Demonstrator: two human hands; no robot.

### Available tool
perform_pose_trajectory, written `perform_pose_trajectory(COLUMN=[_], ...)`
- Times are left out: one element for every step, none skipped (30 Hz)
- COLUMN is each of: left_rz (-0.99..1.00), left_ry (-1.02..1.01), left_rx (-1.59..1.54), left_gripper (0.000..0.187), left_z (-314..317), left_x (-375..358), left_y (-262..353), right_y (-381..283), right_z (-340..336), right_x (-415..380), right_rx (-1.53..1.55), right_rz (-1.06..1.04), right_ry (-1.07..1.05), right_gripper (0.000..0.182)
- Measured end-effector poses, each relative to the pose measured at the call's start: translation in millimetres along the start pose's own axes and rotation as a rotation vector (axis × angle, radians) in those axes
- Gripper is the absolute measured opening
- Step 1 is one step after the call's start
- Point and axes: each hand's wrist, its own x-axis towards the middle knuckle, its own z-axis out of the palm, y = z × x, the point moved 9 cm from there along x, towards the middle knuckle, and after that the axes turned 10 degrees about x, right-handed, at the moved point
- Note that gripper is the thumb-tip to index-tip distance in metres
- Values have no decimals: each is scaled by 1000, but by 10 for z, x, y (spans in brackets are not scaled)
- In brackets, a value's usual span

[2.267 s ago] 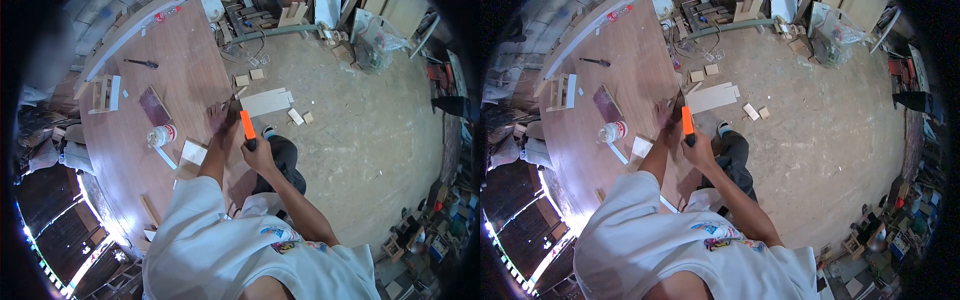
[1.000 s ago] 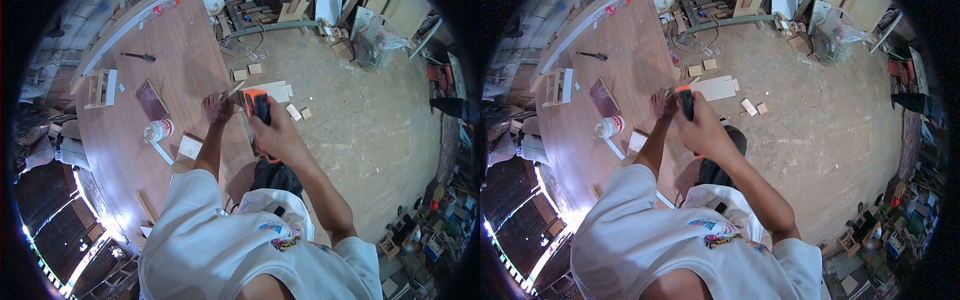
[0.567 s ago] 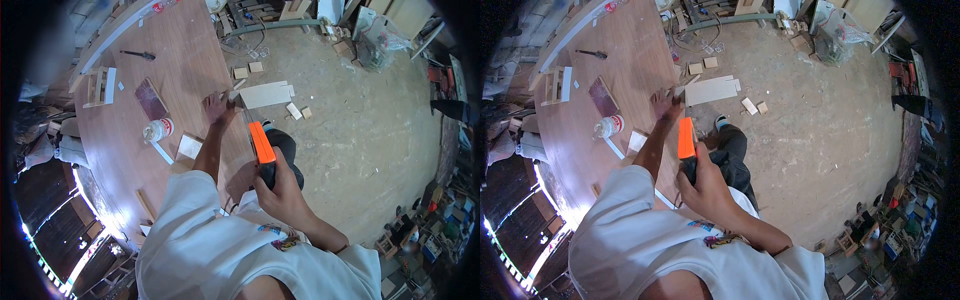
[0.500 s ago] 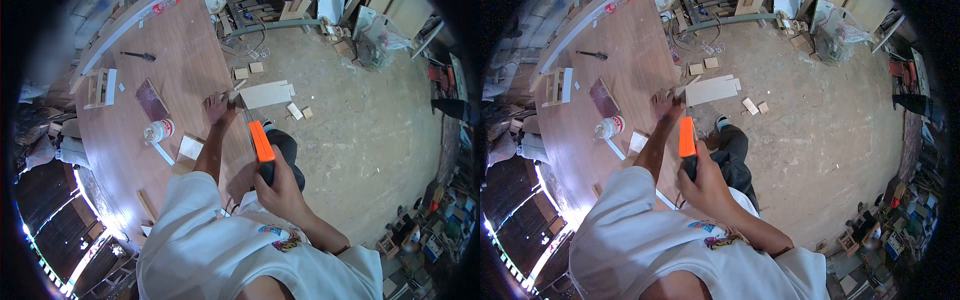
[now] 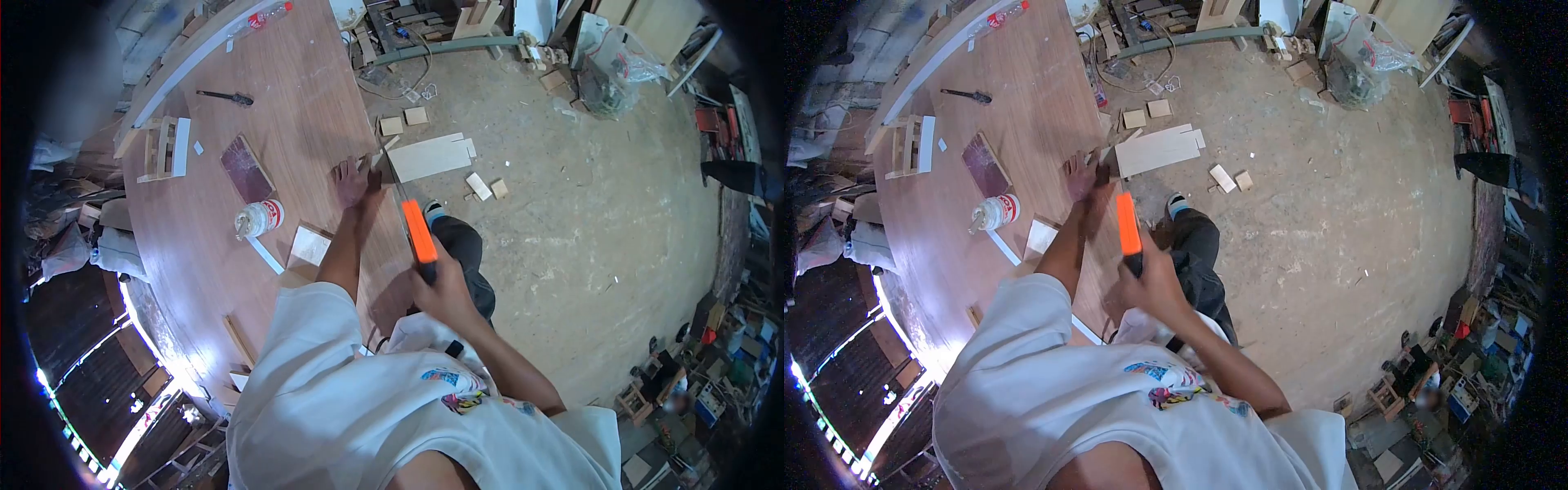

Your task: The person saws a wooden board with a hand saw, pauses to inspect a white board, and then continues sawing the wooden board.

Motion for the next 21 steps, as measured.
perform_pose_trajectory(left_rz=[6, -13, -38, -41, -32, -24, -23, -24, -27, -29, -20, -10, -9, -3, 3, -6, -14, -9, -6, 82, 173], left_ry=[-2, 11, 30, 31, 32, 30, 30, 36, 48, 48, 64, 76, 71, 125, 185, 204, 159, 91, 86, 54, 20], left_rx=[1, -14, -27, -20, -3, 11, 8, 19, 31, 30, 14, -2, -2, 5, 11, 16, 35, 44, 41, -29, -96], left_gripper=[39, 39, 38, 38, 39, 39, 39, 38, 38, 38, 37, 37, 37, 37, 37, 37, 37, 37, 37, 37, 38], left_z=[-40, -122, -175, -165, -151, -127, -128, -134, -134, -129, -135, -140, -120, -124, -159, -145, -81, -64, -95, -99, -132], left_x=[-27, -19, 16, 18, 16, 12, 44, 21, 13, 9, 26, 20, -10, -34, -21, 60, 98, 12, -37, -45, -40], left_y=[12, 21, 3, -23, -26, -10, 2, 13, 16, 12, 10, 4, -12, -30, -17, -22, -50, -35, -23, 45, 102], right_y=[375, 634, 587, 492, 392, 175, -55, -200, -301, -327, -267, -116, 123, 581, 656, 603, 606, 545, 458, 464, 522], right_z=[40, 67, 76, 99, 108, 95, 65, 23, -10, -27, -54, -44, -41, -4, 51, 43, 31, 35, 12, 1, -33], right_x=[134, 240, 277, 299, 304, 205, 49, -113, -252, -312, -299, -197, -48, 157, 353, 424, 455, 394, 346, 269, 151], right_rx=[-30, -63, -63, -55, -45, -28, -16, -18, 29, 76, 58, 42, 26, -18, -65, -69, -40, -8, -12, -15, 25], right_rz=[113, 222, 213, 231, 254, 171, 85, 95, 145, 192, 155, 74, -1, 69, 133, 113, 154, 222, 158, 155, 193], right_ry=[-44, -89, -92, -91, -82, -79, -76, -74, -85, -98, -82, -47, -11, -62, -111, -118, -99, -69, -24, -25, 13], right_gripper=[24, 23, 23, 22, 20, 37, 53, 53, 37, 22, 23, 22, 22, 24, 26, 26, 21, 17, 19, 19, 21])
